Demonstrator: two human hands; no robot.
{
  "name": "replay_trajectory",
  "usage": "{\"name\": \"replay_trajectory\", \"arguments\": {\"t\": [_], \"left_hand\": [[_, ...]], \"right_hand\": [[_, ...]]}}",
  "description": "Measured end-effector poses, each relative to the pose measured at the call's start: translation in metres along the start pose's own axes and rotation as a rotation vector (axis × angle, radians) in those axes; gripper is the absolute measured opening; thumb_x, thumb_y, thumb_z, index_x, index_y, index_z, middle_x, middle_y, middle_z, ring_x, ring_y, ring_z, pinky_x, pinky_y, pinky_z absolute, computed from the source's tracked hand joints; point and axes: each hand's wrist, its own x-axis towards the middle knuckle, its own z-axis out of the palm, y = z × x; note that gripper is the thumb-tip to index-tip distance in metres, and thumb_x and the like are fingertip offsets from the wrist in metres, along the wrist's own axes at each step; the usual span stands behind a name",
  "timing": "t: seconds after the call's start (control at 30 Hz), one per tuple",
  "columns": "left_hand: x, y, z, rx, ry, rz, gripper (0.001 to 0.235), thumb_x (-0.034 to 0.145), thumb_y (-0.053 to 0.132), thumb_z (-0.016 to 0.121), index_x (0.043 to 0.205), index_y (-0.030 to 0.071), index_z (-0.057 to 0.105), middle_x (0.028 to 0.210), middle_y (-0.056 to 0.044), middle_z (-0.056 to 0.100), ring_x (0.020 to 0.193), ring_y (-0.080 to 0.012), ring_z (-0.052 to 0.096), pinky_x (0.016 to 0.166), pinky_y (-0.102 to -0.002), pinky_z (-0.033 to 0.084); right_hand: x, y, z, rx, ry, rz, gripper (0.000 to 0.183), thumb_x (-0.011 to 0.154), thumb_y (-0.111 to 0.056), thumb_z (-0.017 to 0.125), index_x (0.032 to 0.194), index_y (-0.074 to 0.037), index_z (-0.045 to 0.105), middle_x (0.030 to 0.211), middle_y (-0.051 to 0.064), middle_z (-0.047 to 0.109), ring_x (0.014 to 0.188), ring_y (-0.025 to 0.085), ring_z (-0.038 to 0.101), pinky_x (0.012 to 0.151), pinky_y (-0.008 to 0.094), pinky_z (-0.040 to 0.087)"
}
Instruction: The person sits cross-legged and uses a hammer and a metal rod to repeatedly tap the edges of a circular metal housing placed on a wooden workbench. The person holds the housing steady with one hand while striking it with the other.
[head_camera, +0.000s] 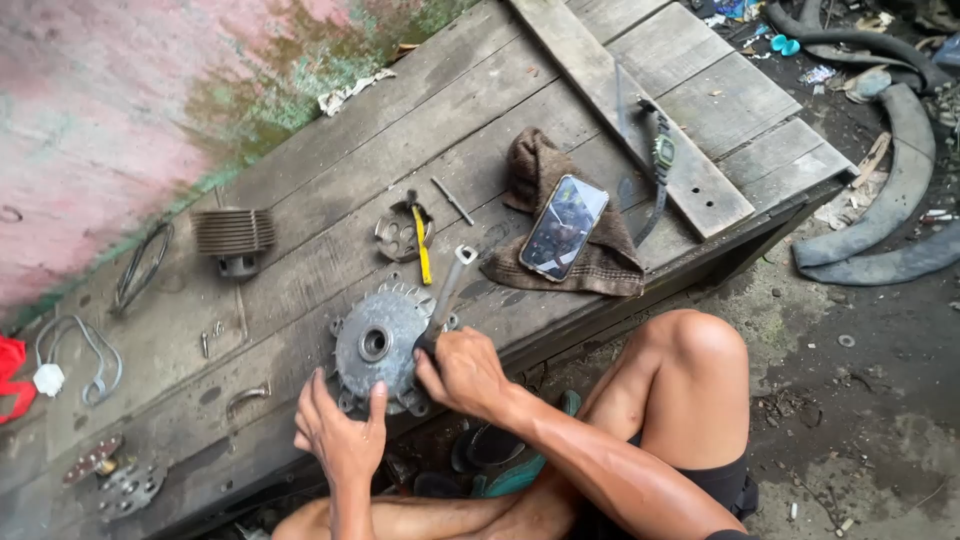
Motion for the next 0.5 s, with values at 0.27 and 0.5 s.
{"name": "replay_trajectory", "arguments": {"t": [0.27,0.5], "left_hand": [[-0.016,-0.015,0.016,-0.165,0.063,0.085,0.089,0.08,0.071,0.058,0.144,0.009,0.052,0.144,-0.014,0.052,0.127,-0.0362,0.048,0.096,-0.053,0.032],[-0.027,-0.026,0.032,-0.306,0.144,0.037,0.097,0.074,0.076,0.068,0.145,0.011,0.053,0.133,-0.01,0.054,0.117,-0.0332,0.05,0.09,-0.052,0.033]], "right_hand": [[0.002,0.003,-0.014,-0.039,-0.073,-0.061,0.036,0.105,-0.02,0.049,0.071,-0.012,0.056,0.059,0.005,0.061,0.041,0.022,0.052,0.049,0.04,0.048],[0.008,-0.004,-0.033,-0.07,-0.073,-0.049,0.027,0.099,-0.023,0.062,0.078,-0.007,0.065,0.064,0.016,0.061,0.064,0.039,0.066,0.064,0.046,0.054]]}}
